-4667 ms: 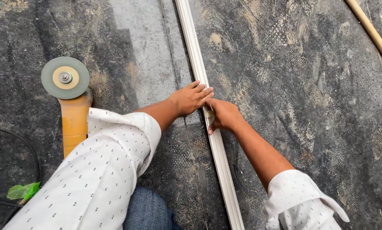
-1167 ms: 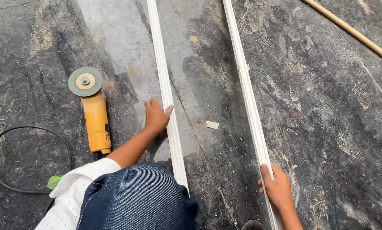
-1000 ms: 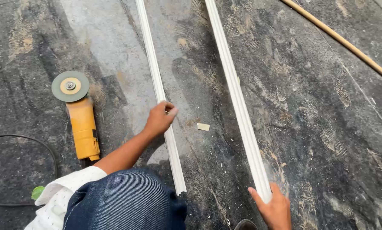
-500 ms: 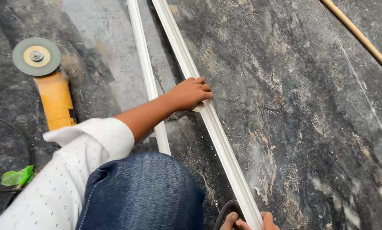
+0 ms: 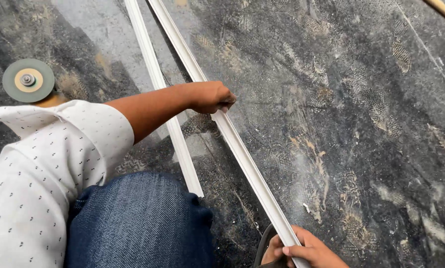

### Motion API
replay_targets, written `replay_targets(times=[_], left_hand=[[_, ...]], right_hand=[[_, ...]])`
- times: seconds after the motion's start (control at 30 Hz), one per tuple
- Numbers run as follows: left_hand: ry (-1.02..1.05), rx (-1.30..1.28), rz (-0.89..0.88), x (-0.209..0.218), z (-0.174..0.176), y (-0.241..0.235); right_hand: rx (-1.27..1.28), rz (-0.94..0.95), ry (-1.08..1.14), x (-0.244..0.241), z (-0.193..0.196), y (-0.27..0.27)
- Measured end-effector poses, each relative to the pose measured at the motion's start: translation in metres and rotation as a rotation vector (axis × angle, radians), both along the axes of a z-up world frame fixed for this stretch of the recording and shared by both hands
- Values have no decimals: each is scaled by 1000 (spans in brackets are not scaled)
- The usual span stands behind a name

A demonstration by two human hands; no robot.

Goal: Cutting a white metal trim piece using a hand-held angle grinder.

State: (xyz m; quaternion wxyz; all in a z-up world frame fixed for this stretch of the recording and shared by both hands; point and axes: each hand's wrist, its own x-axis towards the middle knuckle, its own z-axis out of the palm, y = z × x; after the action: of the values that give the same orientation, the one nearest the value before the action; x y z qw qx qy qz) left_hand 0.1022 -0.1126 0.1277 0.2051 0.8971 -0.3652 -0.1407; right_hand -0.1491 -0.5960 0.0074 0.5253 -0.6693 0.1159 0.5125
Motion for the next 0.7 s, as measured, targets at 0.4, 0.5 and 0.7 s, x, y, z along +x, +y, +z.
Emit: replay_targets(times=[0.4, 0.5, 0.7], left_hand=[[-42, 96, 85, 14, -5, -11], [-103, 124, 49, 16, -13, -15], [-216, -35, 355, 29, -35, -19]], right_hand=[[-828, 202, -900, -23, 49, 43], [-1000, 93, -862, -27, 63, 58], [-1014, 37, -1257, -47, 27, 52]])
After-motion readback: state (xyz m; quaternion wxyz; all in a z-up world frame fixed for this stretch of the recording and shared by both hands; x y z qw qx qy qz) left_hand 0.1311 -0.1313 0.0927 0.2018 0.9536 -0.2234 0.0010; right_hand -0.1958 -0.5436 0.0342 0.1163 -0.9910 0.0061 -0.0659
